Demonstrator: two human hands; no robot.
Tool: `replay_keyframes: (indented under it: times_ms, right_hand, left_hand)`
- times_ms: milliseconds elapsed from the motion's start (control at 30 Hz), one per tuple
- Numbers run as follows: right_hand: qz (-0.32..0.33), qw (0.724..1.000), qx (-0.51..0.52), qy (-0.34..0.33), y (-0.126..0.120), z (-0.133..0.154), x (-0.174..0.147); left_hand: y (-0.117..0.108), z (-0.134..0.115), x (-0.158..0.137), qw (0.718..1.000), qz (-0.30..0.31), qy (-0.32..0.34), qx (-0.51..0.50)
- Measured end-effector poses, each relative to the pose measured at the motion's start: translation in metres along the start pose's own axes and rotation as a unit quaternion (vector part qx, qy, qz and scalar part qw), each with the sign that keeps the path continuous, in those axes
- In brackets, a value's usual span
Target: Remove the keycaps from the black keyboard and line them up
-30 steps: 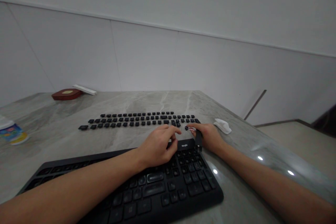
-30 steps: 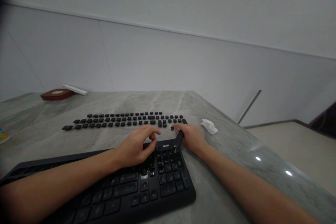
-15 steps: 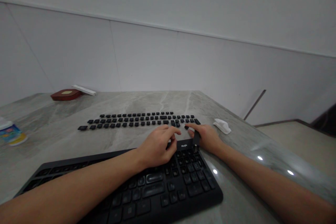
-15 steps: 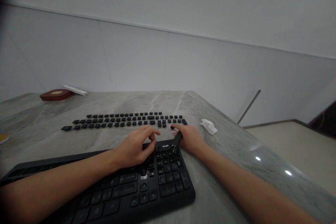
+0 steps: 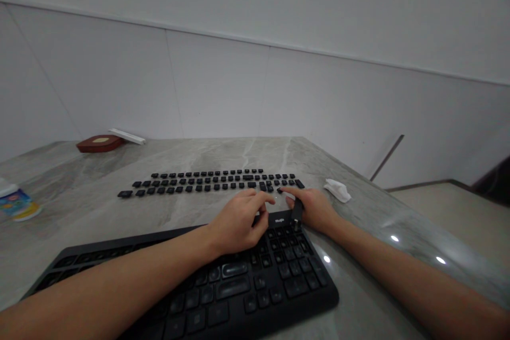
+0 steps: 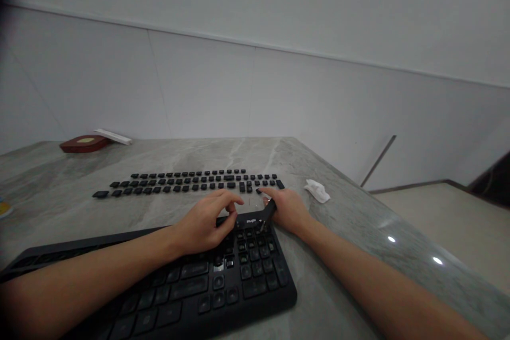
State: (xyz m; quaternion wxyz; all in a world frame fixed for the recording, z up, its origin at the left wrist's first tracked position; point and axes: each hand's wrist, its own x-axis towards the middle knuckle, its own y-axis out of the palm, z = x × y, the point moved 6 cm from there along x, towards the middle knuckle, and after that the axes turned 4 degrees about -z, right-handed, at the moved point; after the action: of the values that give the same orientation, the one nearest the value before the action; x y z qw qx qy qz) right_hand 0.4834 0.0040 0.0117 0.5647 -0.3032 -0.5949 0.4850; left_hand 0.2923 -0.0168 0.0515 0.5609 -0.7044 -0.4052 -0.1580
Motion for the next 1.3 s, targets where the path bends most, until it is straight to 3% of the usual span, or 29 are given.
replay_keyframes:
  times_ms: [567,833,1300]
  right_hand:
    - [-0.004,1.0,0.023,-0.015,0.001,0.001,-0.001]
    - [-0.091,0.988,0.105,-0.067,-0.011,0.005,-0.001]
    - [-0.02,0.992,0.092,-0.083,0.001,0.006,0.0]
  left_hand:
    - [0.001,0.001,-0.001,1.0,0.01,-0.004,0.0]
    - [-0.001,-0.002,0.002,1.0,0.007,-0.001,0.002]
    - [0.0,-0.001,0.001,1.0,0.007,0.007,0.002]
